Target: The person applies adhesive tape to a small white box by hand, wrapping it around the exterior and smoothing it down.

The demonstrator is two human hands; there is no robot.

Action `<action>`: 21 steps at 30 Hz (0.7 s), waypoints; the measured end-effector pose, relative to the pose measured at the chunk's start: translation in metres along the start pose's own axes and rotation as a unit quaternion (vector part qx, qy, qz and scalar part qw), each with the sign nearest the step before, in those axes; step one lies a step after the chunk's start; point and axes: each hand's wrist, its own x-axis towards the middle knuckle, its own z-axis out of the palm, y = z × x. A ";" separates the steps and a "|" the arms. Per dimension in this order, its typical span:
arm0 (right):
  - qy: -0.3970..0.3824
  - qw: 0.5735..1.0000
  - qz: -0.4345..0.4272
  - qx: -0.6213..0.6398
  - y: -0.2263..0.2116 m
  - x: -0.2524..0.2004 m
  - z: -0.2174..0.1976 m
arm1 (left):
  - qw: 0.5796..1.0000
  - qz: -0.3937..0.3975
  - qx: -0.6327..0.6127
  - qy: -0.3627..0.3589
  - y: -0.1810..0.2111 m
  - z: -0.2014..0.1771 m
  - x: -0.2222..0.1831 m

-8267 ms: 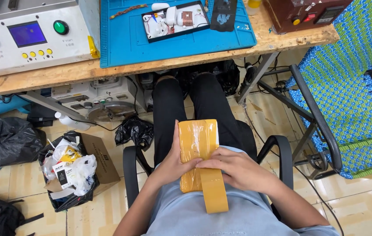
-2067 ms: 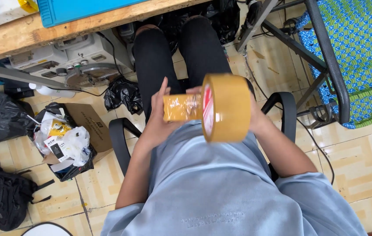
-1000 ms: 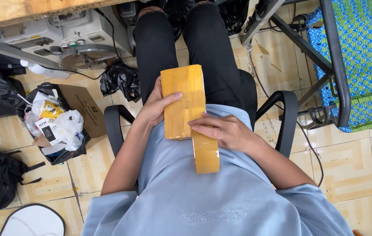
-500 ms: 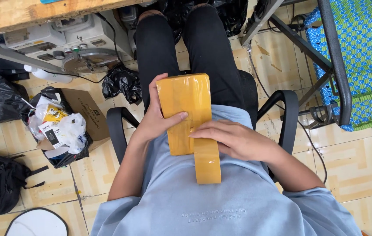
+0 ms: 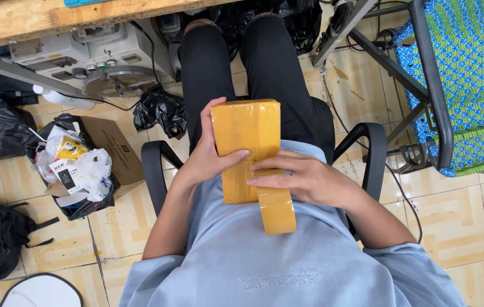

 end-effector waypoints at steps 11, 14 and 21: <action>0.077 0.996 -0.034 -0.027 0.002 0.007 -0.009 | 1.000 0.000 -0.007 -0.018 0.009 0.005 -0.002; 0.090 0.994 -0.044 -0.040 0.004 0.014 -0.013 | 1.000 0.005 -0.006 -0.027 0.011 0.005 -0.001; 0.115 0.991 -0.038 -0.061 -0.003 0.027 -0.022 | 0.999 -0.005 -0.018 -0.031 0.015 0.007 0.001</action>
